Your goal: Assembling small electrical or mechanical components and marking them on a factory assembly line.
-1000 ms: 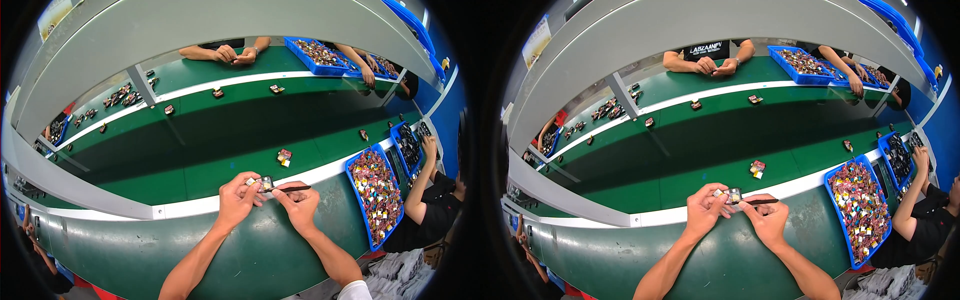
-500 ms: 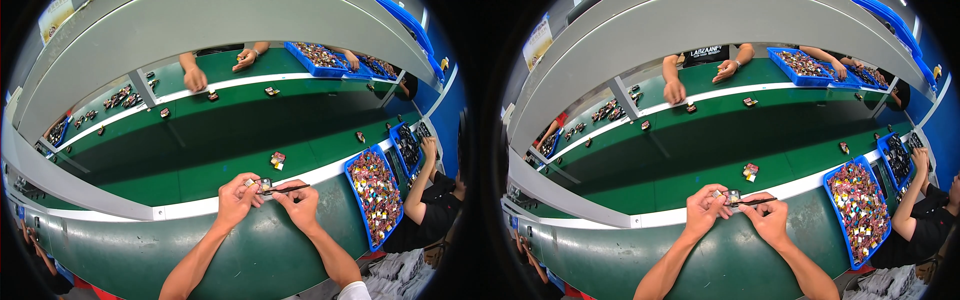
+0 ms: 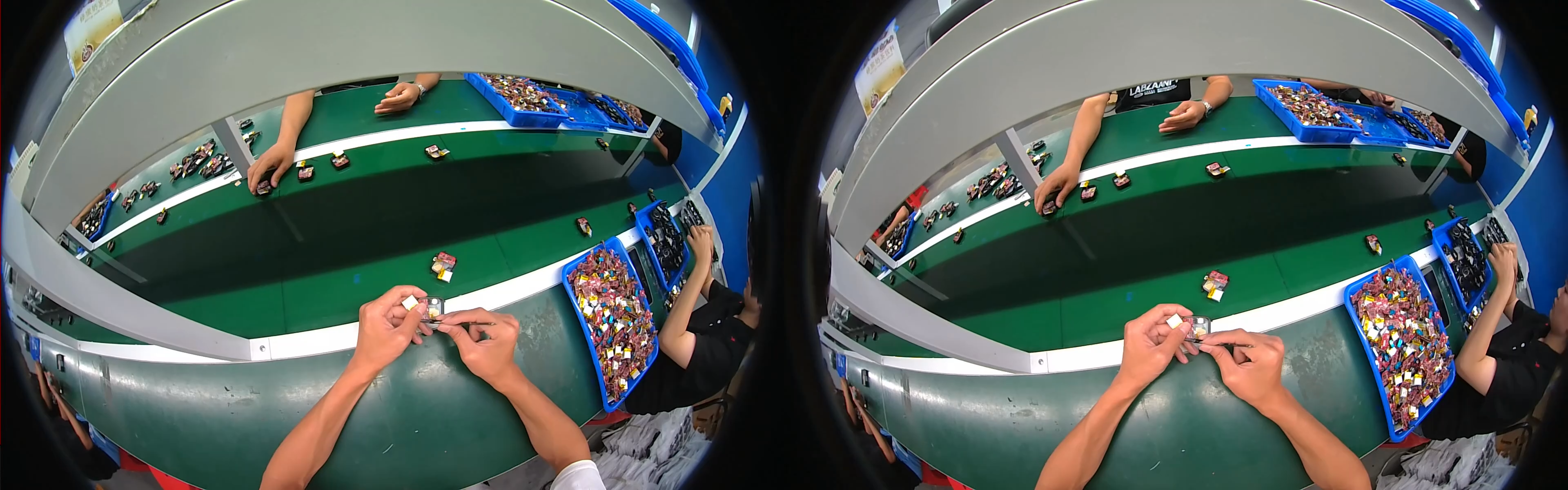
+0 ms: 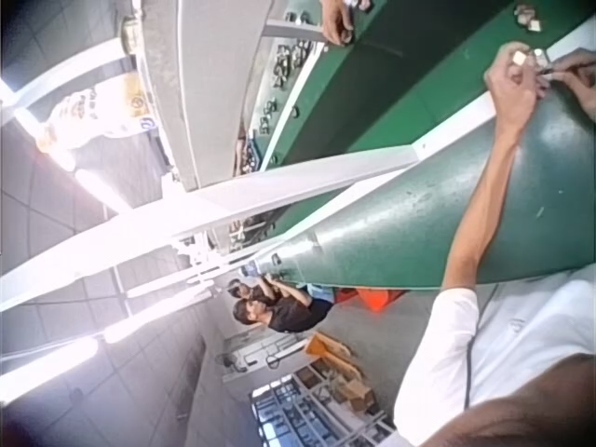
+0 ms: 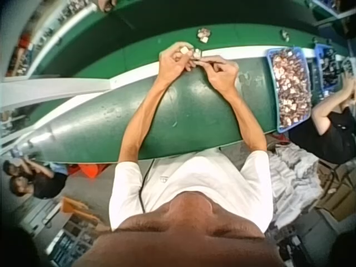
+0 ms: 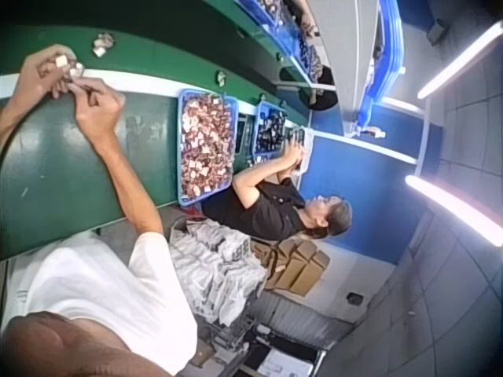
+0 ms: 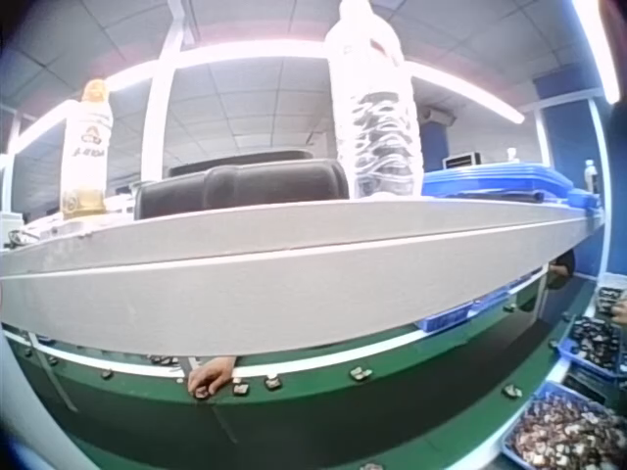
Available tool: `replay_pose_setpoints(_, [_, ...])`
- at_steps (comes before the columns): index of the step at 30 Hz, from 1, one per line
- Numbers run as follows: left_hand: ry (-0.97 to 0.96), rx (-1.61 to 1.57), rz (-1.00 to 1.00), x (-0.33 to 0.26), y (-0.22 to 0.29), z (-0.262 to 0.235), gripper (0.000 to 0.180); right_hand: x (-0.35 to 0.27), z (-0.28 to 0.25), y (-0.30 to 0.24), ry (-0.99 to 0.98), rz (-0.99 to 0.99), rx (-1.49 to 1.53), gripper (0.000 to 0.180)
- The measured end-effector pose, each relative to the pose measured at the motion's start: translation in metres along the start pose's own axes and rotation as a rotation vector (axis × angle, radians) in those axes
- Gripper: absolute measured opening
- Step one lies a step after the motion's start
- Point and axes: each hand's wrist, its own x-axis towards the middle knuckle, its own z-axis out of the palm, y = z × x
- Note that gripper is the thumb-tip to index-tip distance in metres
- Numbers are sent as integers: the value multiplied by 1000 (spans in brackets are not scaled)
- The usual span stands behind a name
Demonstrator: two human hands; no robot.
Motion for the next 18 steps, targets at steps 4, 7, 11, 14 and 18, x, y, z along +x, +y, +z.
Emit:
replay_pose_setpoints(4, [17, 28, -13, -2, 5, 4, 17, -2, 1, -1, 13, -83, -78, 17])
replay_pose_setpoints(7, [28, 37, -28, -2, 4, 4, 18, -1, 2, -5, 5, -124, -82, 17])
replay_pose_setpoints(11, [41, 48, -22, -1, 1, 3, 19, -1, 8, -2, 39, -169, -80, 16])
replay_pose_setpoints(14, [46, 51, -20, 0, 0, 3, 18, -2, 9, 0, 52, -233, -71, 16])
replay_pose_setpoints(18, [99, 58, -48, 5, 5, 1, 16, -1, 7, 2, 88, -219, -49, 17])
